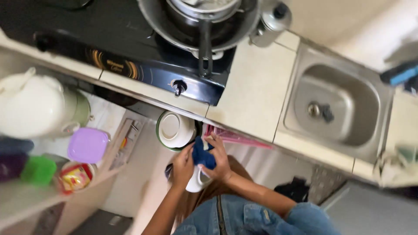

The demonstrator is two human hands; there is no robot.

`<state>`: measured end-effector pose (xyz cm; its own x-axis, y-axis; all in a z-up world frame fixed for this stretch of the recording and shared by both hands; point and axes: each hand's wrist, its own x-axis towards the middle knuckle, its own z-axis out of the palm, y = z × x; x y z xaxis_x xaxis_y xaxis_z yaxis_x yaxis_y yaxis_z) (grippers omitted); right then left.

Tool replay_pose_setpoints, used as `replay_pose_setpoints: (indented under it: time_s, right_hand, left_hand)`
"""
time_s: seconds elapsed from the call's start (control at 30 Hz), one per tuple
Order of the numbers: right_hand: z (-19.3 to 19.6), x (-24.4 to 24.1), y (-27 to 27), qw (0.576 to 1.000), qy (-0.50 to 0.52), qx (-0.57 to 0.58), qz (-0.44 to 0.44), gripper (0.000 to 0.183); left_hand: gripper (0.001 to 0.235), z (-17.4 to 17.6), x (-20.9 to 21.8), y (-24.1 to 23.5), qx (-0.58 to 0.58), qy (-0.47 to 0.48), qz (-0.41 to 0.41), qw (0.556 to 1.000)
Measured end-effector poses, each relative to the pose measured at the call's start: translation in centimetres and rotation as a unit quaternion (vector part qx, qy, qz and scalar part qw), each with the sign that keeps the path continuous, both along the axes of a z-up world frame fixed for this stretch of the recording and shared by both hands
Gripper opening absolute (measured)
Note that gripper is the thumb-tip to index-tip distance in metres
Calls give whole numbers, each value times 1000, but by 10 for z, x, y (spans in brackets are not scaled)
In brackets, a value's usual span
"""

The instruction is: The person wipes down a water dispenser, a rice cooker, and a tabletop with a cloth, then washes and wipes a bowl and a plate by hand.

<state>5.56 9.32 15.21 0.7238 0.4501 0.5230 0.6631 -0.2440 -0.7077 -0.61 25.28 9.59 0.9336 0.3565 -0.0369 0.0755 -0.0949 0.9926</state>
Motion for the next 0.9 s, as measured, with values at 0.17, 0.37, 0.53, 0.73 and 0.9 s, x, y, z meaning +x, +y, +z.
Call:
replay_pose_setpoints:
  time_s: [0.17, 0.37, 0.53, 0.73, 0.9]
  right_hand:
    - [-26, 30, -15, 996, 34, -6, 84, 35]
    - [-97, -16, -27, 987, -37, 51, 148, 40]
    - [-112, -56, -55, 981, -34, 97, 166, 42]
    - [-103, -81, -43, 989, 19, 144, 29, 30]
    - [-109, -143, -81, 953, -224, 103, 175, 34]
  left_hand:
    - [25, -45, -21, -40, -8, 139, 127, 982]
    - [36, -101, -44, -69, 75, 65, 242, 965]
    - [40, -114, -72, -87, -49, -37, 269, 961]
    - [41, -108, -93, -116, -35, -129, 259, 957]
    - [41, -106, -106, -99, -229, -193, 265, 917]
